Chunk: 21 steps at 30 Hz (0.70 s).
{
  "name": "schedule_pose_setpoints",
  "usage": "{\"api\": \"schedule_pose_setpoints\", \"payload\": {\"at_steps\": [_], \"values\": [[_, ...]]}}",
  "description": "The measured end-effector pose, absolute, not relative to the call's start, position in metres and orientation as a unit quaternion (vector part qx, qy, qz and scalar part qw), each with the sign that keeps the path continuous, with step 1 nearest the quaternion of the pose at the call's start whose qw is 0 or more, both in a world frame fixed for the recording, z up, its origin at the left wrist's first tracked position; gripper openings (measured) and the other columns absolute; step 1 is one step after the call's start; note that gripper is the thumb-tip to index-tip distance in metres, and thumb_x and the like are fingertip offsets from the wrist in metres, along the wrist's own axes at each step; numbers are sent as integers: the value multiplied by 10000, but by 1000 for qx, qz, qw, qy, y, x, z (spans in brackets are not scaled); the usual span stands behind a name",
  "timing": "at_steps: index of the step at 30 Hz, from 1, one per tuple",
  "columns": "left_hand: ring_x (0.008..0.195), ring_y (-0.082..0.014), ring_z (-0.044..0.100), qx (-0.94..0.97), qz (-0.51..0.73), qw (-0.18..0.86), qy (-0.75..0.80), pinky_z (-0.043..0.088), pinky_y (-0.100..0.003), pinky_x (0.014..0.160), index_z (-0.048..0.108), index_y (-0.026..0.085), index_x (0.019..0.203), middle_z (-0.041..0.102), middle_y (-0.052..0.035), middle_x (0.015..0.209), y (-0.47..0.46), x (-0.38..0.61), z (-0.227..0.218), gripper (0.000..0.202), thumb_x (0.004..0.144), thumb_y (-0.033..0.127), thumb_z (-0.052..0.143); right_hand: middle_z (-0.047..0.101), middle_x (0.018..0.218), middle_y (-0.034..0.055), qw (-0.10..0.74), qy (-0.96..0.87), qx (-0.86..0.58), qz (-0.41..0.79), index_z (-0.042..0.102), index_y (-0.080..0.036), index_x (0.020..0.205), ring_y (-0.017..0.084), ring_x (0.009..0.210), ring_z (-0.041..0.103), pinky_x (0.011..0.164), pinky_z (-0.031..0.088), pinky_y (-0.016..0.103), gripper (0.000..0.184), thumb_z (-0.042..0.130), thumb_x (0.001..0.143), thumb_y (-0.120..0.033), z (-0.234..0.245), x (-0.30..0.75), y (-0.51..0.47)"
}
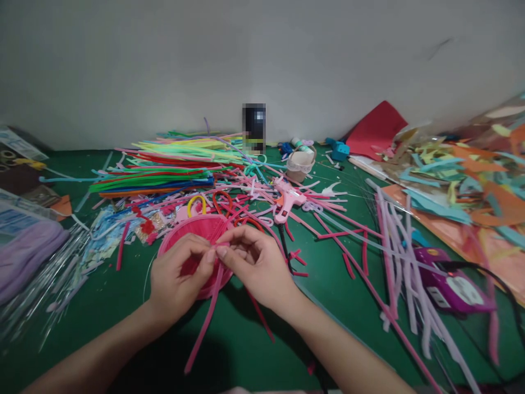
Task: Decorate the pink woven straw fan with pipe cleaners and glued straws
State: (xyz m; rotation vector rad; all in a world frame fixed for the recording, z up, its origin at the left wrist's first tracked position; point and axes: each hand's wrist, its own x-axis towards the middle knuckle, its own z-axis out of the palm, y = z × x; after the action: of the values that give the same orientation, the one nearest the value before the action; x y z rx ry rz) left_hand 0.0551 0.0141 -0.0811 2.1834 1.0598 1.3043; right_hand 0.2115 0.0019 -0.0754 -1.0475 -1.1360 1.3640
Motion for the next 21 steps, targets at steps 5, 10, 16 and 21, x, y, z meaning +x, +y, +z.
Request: {"api": "schedule_pose_setpoints", "payload": {"at_steps": [5, 10, 16, 21], "values": [[537, -103, 561, 736, 438, 290, 427, 441, -204, 477, 582, 182, 703, 617, 8, 634, 15, 56, -82, 207, 893, 265, 578, 636, 732, -4, 523, -451, -434, 580, 670, -184, 826, 103, 635, 556, 586, 477, 218, 296, 838, 678, -378, -78, 214, 4], [509, -96, 552, 670, 404, 476, 402, 473, -200, 470, 609, 181, 781, 628, 2, 678, 18, 53, -76, 264, 929, 378, 515, 639, 727, 0, 517, -448, -418, 598, 679, -187, 854, 108, 629, 570, 588, 488, 229, 299, 817, 706, -408, -79, 221, 7], [493, -88, 531, 623, 403, 534, 405, 447, -190, 450, 605, 179, 778, 594, 22, 652, 23, 52, -76, 200, 842, 363, 649, 635, 733, -14, 528, -465, -413, 579, 660, -195, 838, 103, 646, 577, 597, 487, 215, 273, 832, 697, -352, -78, 221, 7], [578, -111, 605, 693, 402, 443, 403, 495, -197, 512, 612, 173, 752, 650, 0, 696, 27, 51, -75, 137, 839, 276, 634, 684, 834, 20, 494, -506, -405, 580, 681, -199, 901, 133, 739, 637, 664, 537, 246, 270, 798, 735, -378, -78, 223, 9]]}}
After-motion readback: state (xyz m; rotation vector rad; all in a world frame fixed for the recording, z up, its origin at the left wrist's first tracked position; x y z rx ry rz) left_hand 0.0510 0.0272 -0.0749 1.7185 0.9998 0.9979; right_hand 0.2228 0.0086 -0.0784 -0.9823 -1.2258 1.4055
